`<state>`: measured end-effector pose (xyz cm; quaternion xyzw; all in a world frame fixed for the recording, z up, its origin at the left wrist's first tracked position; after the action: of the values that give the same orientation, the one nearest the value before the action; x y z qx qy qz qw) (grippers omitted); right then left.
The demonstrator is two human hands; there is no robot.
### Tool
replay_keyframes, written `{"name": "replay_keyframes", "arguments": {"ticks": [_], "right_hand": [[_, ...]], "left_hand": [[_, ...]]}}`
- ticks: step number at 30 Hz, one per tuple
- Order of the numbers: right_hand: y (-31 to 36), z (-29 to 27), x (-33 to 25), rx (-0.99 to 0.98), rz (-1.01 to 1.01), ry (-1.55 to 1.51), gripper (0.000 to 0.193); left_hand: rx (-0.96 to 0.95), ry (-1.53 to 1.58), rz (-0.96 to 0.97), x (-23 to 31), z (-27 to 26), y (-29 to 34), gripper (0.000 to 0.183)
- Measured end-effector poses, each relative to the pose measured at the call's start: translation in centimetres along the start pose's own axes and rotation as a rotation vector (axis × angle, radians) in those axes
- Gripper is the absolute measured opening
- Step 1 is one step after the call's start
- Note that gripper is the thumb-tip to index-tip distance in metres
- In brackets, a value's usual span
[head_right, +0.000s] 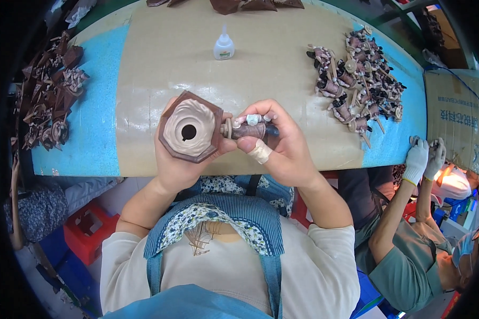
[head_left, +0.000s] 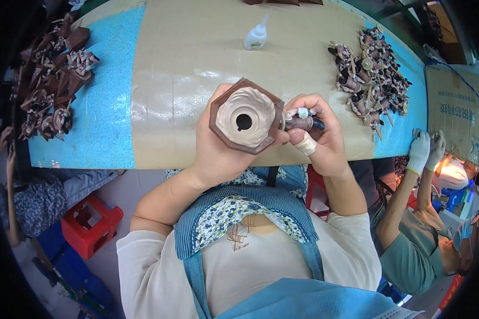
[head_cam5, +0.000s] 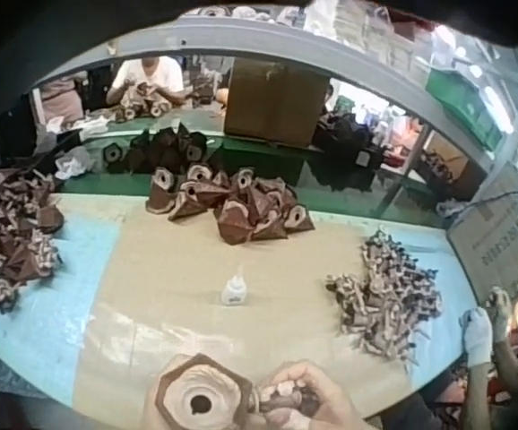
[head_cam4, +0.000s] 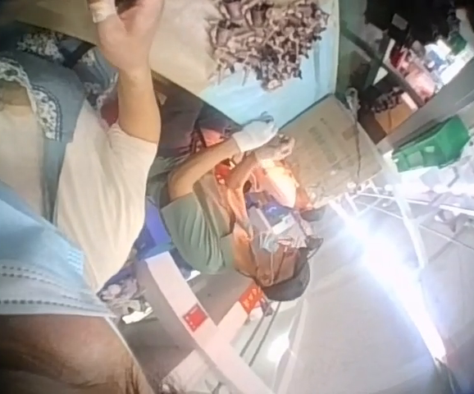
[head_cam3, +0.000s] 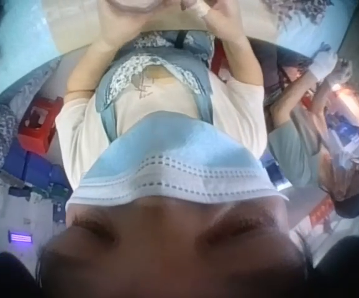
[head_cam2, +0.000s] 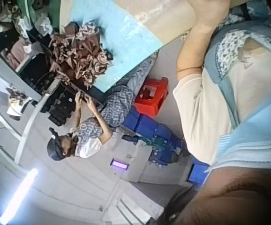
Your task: The person glues small plastic components into an octagonal base by hand, applying glue from a glue bottle.
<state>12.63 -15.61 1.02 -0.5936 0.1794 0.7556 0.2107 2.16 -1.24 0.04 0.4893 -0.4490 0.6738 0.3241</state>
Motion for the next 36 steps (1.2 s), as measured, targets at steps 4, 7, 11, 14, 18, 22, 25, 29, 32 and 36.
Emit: {"name": "replay_keyframes", "arguments": {"ticks": [4,7,11,14,18,22,25,29,32,36], "right_hand": [[-0.3,-0.3,0.1,-0.006,-0.322,0.545,0.026],[-0.7,-0.6,-0.4,-0.058,-0.409,0.633,0.027],[-1.2,-1.6,-2.7,-0.119,-0.280,0.370,0.028],[-1.5,-0.9,-3.9,-0.135,-0.308,0.425,0.029],[-2.2,0.8,-5.3,-0.293,-0.325,0.762,0.029],[-2.9,2.0,-6.3,-0.459,-0.511,1.108,0.036],[-3.0,2.4,-6.6,-0.537,-0.510,1.268,0.040],[-3.4,2.4,-5.8,-0.606,-0.568,1.165,0.041],[-3.3,1.9,-4.7,-0.593,-0.595,1.036,0.037],[-2.7,1.5,-4.0,-0.561,-0.605,0.909,0.032]], "left_hand": [[0.128,0.087,-0.263,-0.6,0.6,0.7,0.055],[0.157,0.163,-0.301,-0.4,0.3,0.4,0.053],[-0.076,0.136,-0.128,0.6,-1.7,-0.6,0.064],[-0.146,0.115,-0.155,0.2,-2.0,-0.3,0.068],[-0.314,-0.023,-0.316,1.0,-1.6,-0.3,0.065],[-0.336,-0.146,-0.235,1.5,-1.5,-0.3,0.064],[-0.358,-0.171,-0.227,1.5,-1.4,-0.3,0.063],[-0.376,-0.161,-0.222,1.3,-1.3,-0.4,0.057],[-0.382,-0.107,-0.186,0.6,-1.0,-0.3,0.057],[-0.399,-0.025,-0.190,0.0,-0.4,0.1,0.058]]}}
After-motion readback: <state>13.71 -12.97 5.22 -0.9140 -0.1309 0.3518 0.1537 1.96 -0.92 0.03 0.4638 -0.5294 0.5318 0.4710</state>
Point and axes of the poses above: each hand's wrist, its own y-axis away from the middle knuckle, its own z-axis out of the palm, x = y × z, the point moved 1 cm from there along -y, towards the middle knuckle, and after that the axes turned 3 degrees about -x, right-handed, at the moved point
